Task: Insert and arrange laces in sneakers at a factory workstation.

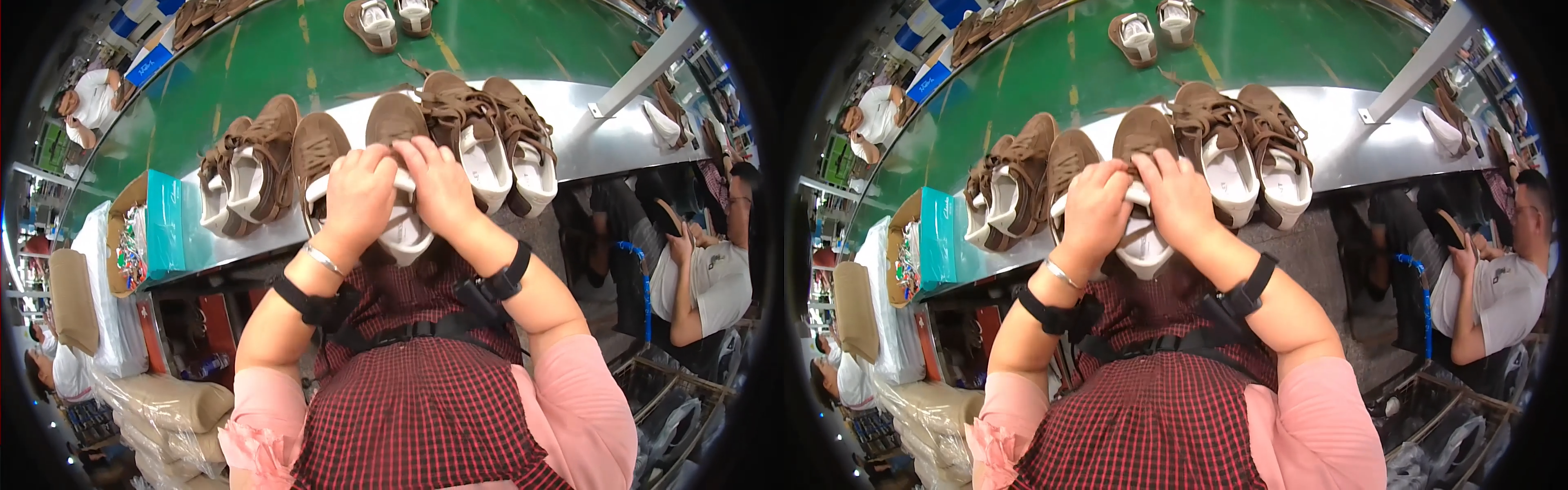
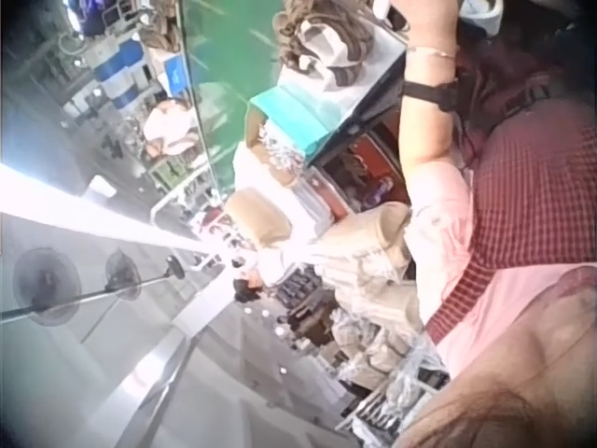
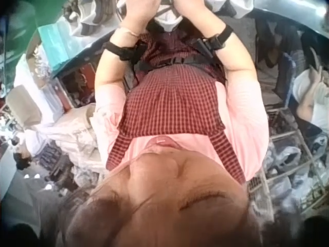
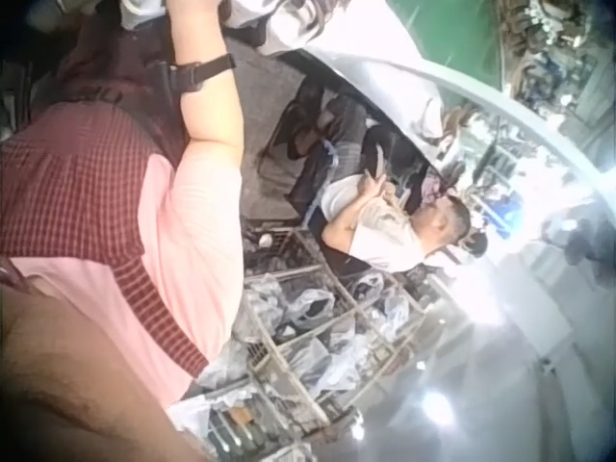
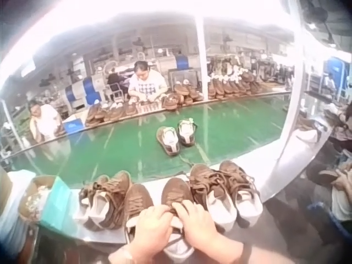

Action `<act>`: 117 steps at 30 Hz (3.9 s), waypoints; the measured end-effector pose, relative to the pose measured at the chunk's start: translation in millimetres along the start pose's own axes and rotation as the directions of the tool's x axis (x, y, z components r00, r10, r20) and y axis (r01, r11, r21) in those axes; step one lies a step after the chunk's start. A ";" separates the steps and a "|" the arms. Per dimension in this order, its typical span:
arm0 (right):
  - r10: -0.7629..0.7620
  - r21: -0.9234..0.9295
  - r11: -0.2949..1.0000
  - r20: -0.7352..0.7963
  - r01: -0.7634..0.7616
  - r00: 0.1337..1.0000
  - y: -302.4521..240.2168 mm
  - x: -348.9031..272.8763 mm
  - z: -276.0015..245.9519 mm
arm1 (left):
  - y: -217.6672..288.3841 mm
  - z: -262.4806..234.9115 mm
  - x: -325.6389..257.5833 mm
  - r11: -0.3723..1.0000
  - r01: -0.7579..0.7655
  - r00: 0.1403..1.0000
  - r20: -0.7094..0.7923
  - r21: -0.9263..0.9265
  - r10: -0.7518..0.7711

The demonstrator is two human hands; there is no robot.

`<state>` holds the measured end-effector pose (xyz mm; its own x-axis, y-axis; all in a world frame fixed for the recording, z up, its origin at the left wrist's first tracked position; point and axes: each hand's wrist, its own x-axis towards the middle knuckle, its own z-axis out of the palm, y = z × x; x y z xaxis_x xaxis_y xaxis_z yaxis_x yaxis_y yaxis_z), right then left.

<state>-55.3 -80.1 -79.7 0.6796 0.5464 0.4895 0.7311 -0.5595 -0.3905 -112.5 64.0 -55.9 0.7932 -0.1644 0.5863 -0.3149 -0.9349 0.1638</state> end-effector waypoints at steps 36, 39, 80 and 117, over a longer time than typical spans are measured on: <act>0.020 0.306 0.951 0.092 -0.047 0.996 0.1 -2.5 -15.6 | 25.0 -47.2 -44.9 0.985 0.139 0.917 0.361 0.107 -0.168; 0.026 0.294 0.954 0.088 -0.051 0.996 3.0 -1.8 -15.5 | 21.7 -37.8 -33.2 0.981 0.034 0.846 0.518 0.193 -0.131; 0.331 0.833 0.469 0.141 -0.293 0.933 15.4 -46.0 7.4 | 40.9 22.4 0.1 0.821 0.570 0.818 0.121 -0.039 -0.562; 0.032 0.396 0.918 -0.099 0.010 0.995 12.4 -18.2 15.9 | -10.4 -68.7 -30.9 0.957 0.185 0.961 -0.161 -0.222 -0.224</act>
<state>-57.6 -87.1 -105.9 0.6933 0.4637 0.5517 0.7021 -0.2618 -0.6622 -169.5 100.4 -21.2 0.7491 0.1016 0.6546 -0.2702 -0.8554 0.4419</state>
